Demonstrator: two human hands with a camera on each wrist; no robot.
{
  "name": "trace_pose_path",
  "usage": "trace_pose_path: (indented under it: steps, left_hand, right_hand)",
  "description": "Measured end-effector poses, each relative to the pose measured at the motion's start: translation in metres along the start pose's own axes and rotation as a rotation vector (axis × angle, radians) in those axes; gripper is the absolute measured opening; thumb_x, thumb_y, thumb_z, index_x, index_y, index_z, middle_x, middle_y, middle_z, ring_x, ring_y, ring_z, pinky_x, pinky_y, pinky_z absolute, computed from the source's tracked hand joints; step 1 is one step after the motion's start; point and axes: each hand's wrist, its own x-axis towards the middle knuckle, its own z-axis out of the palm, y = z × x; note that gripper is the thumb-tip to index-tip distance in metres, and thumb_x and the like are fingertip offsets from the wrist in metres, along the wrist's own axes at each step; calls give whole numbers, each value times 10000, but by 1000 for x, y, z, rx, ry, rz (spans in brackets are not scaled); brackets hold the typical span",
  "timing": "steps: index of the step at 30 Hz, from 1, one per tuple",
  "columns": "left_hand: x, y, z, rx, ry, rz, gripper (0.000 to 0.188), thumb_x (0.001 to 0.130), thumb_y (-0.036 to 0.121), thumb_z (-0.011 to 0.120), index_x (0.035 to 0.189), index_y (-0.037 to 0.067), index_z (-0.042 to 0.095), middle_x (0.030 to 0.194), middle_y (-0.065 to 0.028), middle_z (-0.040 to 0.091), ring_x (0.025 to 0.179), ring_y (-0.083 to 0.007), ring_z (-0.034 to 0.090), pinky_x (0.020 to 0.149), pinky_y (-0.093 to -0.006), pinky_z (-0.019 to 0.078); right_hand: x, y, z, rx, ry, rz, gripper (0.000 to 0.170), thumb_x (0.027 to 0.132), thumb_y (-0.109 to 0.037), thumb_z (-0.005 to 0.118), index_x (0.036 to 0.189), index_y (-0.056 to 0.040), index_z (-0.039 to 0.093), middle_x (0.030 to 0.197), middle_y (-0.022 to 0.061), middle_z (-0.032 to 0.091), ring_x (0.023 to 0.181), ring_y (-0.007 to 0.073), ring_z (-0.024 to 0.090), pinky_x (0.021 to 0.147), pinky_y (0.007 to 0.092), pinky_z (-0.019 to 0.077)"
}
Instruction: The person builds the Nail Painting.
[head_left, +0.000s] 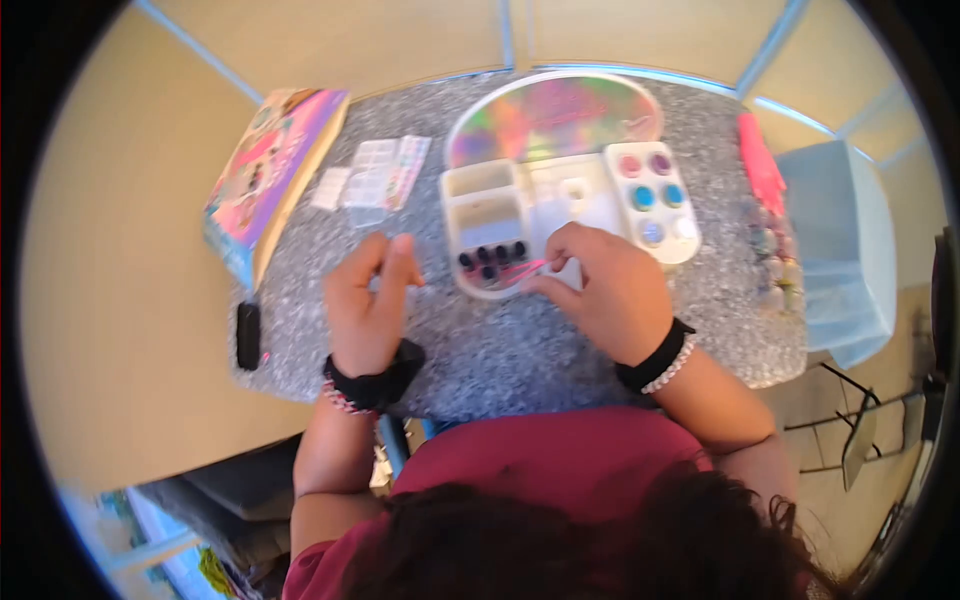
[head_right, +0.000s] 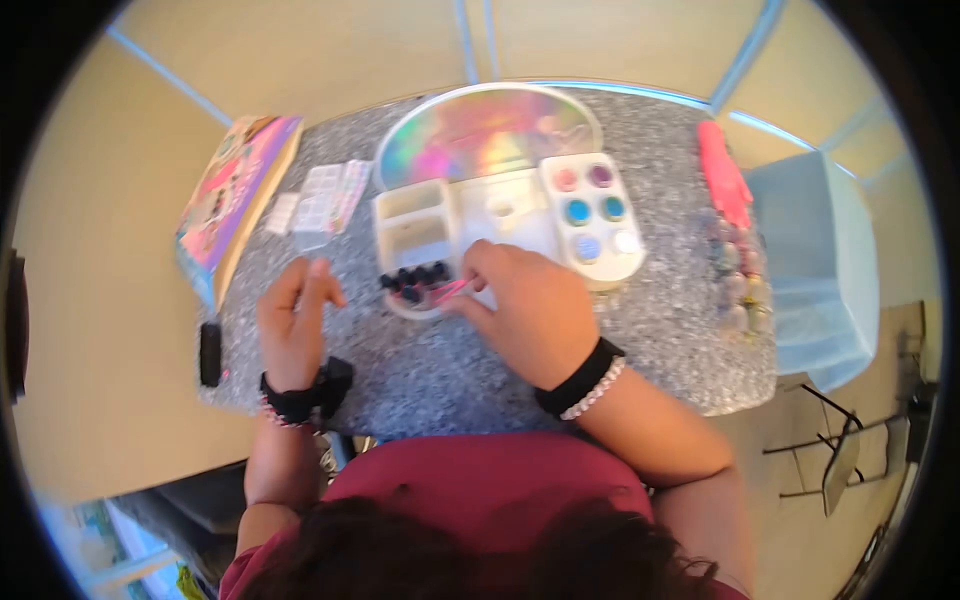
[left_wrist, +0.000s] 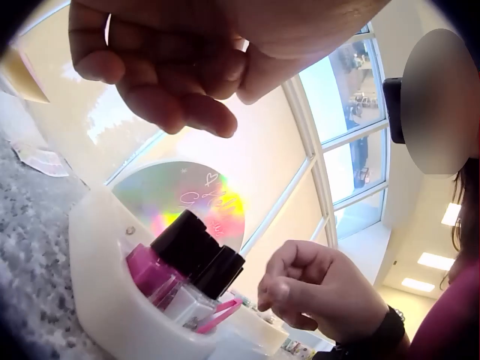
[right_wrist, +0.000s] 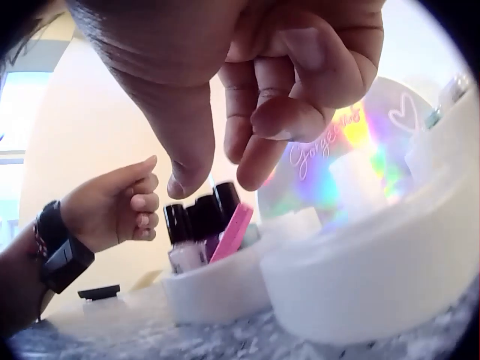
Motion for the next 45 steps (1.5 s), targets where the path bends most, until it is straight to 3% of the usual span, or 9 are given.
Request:
trace_pose_path:
  steps: [9,11,15,20,28,34,37,39,45]
  left_hand:
    - [59,-26,-2,-158,47,-47,342,1195,265,643,910,74,654,826,15,623,740,-74,548,713,-264,453]
    - [73,-34,3,-197,48,-48,293,1178,253,674,946,75,679,837,20,652,741,-67,556,711,-261,453]
    - [89,-53,7,-251,-22,-76,207,1153,240,718,1045,64,742,922,-6,762,756,-64,586,722,-254,463]
    - [83,-59,13,-254,-32,-81,195,1142,235,731,1116,45,771,1029,-62,832,771,-77,612,736,-254,472]
    - [64,-58,2,-261,146,-12,236,1162,184,691,1304,12,770,1108,-87,812,791,-91,591,733,-252,474]
    - [40,7,13,-329,196,182,248,1198,127,594,1351,-4,739,1152,-94,787,829,-84,579,747,-243,471]
    - [29,51,23,-274,36,217,197,1162,103,631,1265,2,766,1146,-107,794,897,-141,644,837,-291,522]
    - [33,75,33,20,-226,624,137,1066,69,725,1177,24,792,1153,-120,808,1006,-250,712,952,-377,555]
    - [32,109,79,24,-561,805,236,955,126,848,1189,110,825,1247,-71,815,1121,-343,736,1024,-446,563]
  right_hand:
    - [-28,34,-58,20,231,14,253,896,-286,931,842,-123,745,858,87,737,746,311,728,668,434,572]
    - [-36,45,-74,23,313,118,254,896,-205,971,830,-64,771,824,46,756,621,145,640,575,299,498]
    - [-52,90,-116,-119,472,271,223,924,-242,944,886,-54,831,815,69,774,610,185,630,609,329,516]
    - [-57,142,-171,-488,350,504,192,982,-330,840,1069,-176,915,997,124,844,886,373,783,805,477,611]
    - [-96,158,-230,-551,157,738,179,938,-258,855,1066,-140,898,1050,130,854,1016,353,799,894,489,623]
    - [-130,182,-214,-550,145,801,217,919,-252,873,1082,-110,863,1043,110,848,1038,337,797,891,477,623]
    - [-130,185,-210,-543,104,829,199,914,-245,866,1051,-101,846,1054,104,842,1047,333,794,885,484,620]
    - [-129,186,-207,-556,90,827,182,913,-243,860,1024,-101,837,1058,104,839,1044,336,791,880,489,619]
    - [-127,132,-210,-722,326,780,94,891,-185,803,959,-121,807,980,115,819,967,364,784,829,497,614]
